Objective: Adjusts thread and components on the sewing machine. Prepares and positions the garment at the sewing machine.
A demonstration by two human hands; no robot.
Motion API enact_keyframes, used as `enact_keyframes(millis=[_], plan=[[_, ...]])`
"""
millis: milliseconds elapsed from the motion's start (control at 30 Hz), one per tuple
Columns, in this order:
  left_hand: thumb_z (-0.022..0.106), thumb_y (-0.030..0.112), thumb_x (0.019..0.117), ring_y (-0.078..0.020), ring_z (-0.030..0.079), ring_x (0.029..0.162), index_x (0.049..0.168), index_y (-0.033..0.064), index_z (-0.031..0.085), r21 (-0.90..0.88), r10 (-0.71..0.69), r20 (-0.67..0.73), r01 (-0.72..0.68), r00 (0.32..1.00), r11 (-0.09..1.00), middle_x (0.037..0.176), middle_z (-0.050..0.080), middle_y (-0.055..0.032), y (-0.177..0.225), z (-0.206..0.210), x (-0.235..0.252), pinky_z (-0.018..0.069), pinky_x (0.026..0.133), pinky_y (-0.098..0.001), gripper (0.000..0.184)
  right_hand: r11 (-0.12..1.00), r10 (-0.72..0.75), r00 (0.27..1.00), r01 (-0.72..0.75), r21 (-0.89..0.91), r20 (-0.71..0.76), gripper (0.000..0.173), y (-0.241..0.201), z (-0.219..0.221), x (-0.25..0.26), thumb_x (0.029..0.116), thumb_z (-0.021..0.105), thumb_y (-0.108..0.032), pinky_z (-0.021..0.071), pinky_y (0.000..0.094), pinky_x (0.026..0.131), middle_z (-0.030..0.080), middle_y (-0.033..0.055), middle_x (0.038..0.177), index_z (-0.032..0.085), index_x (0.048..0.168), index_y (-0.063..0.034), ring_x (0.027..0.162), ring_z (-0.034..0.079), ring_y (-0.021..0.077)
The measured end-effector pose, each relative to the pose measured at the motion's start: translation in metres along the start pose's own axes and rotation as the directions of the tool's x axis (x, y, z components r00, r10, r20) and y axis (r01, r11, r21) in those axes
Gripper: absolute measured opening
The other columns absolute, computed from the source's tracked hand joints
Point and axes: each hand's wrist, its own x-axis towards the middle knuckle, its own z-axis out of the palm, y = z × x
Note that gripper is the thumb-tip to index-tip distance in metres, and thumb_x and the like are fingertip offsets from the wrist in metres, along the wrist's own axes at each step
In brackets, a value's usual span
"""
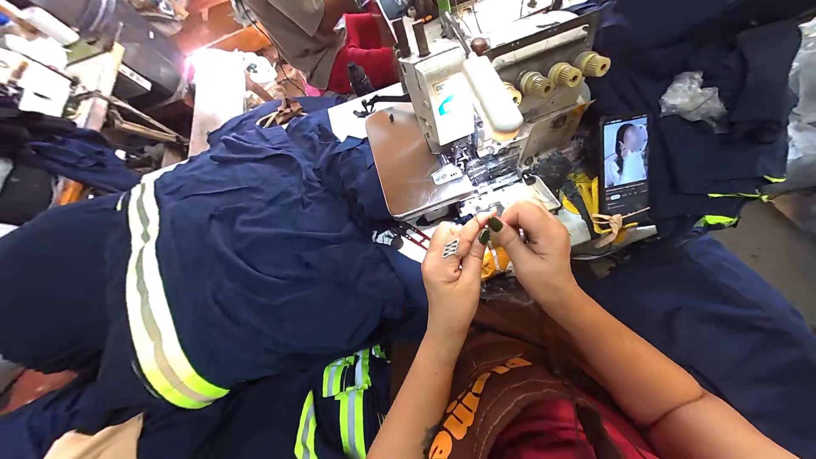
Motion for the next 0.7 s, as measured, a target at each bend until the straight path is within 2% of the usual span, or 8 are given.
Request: enact_keyframes(millis=[200,267,333,433,467,533,600,700], plan=[[0.073,0.002,0.0911,-0.0087,0.063,0.079,0.096,0.0049,0.075,-0.096,-0.171,-0.113,0.161,0.979,0.982,0.092,0.062,-0.0017,-0.008,0.003,0.018,0.0581,0.069,-0.0226,0.005,0.998,0.004,1.0,-0.003,-0.062,0.014,0.034,0.007,0.016,0.027,0.1016,0.063,-0.023,0.0399,0.0194,0.056,0.05,0.0005,0.07,0.056,0.072,-0.0067,0.063,0.048,0.0044],[0.07,0.001,0.0933,-0.011,0.067,0.079,0.098,0.0031,0.072,-0.288,-0.294,-0.112,0.252,0.949,0.924,0.094,0.068,-0.0034,-0.007,0.005,0.027,0.0607,0.073,-0.0281,0.005,0.999,0.053,0.997,-0.053,0.012,0.052,0.029,0.005,0.013,0.036,0.1014,0.064,-0.026,0.0403,0.0181,0.053,0.053,-0.0003,0.076,0.059,0.081,-0.0073,0.061,0.048,0.0029],[0.064,0.001,0.0982,-0.0168,0.072,0.08,0.104,0.0018,0.069,-0.527,-0.478,-0.079,0.371,0.875,0.765,0.092,0.073,-0.0081,0.0,0.005,0.039,0.0627,0.08,-0.0355,0.008,0.983,0.101,0.989,-0.115,0.142,0.105,0.027,0.003,0.003,0.04,0.1077,0.051,-0.033,0.0435,0.0192,0.056,0.056,-0.0017,0.087,0.061,0.1,-0.0098,0.066,0.05,0.0028],[0.056,0.007,0.1038,-0.0211,0.073,0.086,0.108,0.0055,0.063,-0.753,-0.662,-0.008,0.431,0.749,0.497,0.098,0.07,-0.01,0.008,0.004,0.054,0.062,0.085,-0.0385,0.009,0.915,0.111,0.985,-0.154,0.373,0.134,0.038,0.003,-0.014,0.044,0.1117,0.034,-0.041,0.0552,0.0246,0.078,0.062,-0.0073,0.098,0.063,0.103,-0.0178,0.088,0.061,0.0038],[0.054,0.009,0.1049,-0.0214,0.072,0.089,0.11,0.0068,0.062,-0.79,-0.687,0.017,0.431,0.727,0.436,0.1,0.07,-0.0098,0.008,0.004,0.056,0.0614,0.087,-0.0385,0.009,0.905,0.103,0.983,-0.156,0.395,0.151,0.044,0.002,-0.019,0.045,0.1118,0.029,-0.043,0.0539,0.0263,0.083,0.063,-0.0068,0.1,0.064,0.101,-0.0168,0.093,0.061,0.0051],[0.053,0.011,0.1057,-0.0221,0.073,0.092,0.112,0.007,0.062,-0.837,-0.713,0.058,0.424,0.699,0.347,0.103,0.07,-0.0105,0.005,0.006,0.057,0.0609,0.089,-0.0379,0.012,0.89,0.157,0.975,-0.208,0.406,0.157,0.054,-0.002,-0.024,0.043,0.1111,0.024,-0.048,0.0522,0.0214,0.071,0.064,-0.0082,0.09,0.066,0.097,-0.0176,0.079,0.06,0.0024],[0.053,0.012,0.1061,-0.0229,0.073,0.095,0.115,0.0067,0.062,-0.859,-0.721,0.096,0.424,0.686,0.288,0.104,0.071,-0.0113,0.002,0.008,0.056,0.0607,0.09,-0.0382,0.014,0.828,0.201,0.967,-0.254,0.5,0.159,0.053,-0.008,-0.023,0.04,0.1088,0.029,-0.055,0.0537,0.0202,0.058,0.065,-0.0072,0.083,0.066,0.094,-0.0191,0.066,0.061,0.0034],[0.05,0.011,0.1069,-0.0216,0.072,0.095,0.116,0.0082,0.061,-0.88,-0.718,0.126,0.411,0.684,0.237,0.105,0.07,-0.0103,-0.001,0.011,0.052,0.0598,0.09,-0.0362,0.015,0.747,0.119,0.986,-0.167,0.644,0.118,0.026,-0.011,-0.014,0.036,0.1075,0.051,-0.035,0.0647,0.0357,0.081,0.069,0.0008,0.1,0.067,0.105,-0.0152,0.088,0.072,0.0165]])
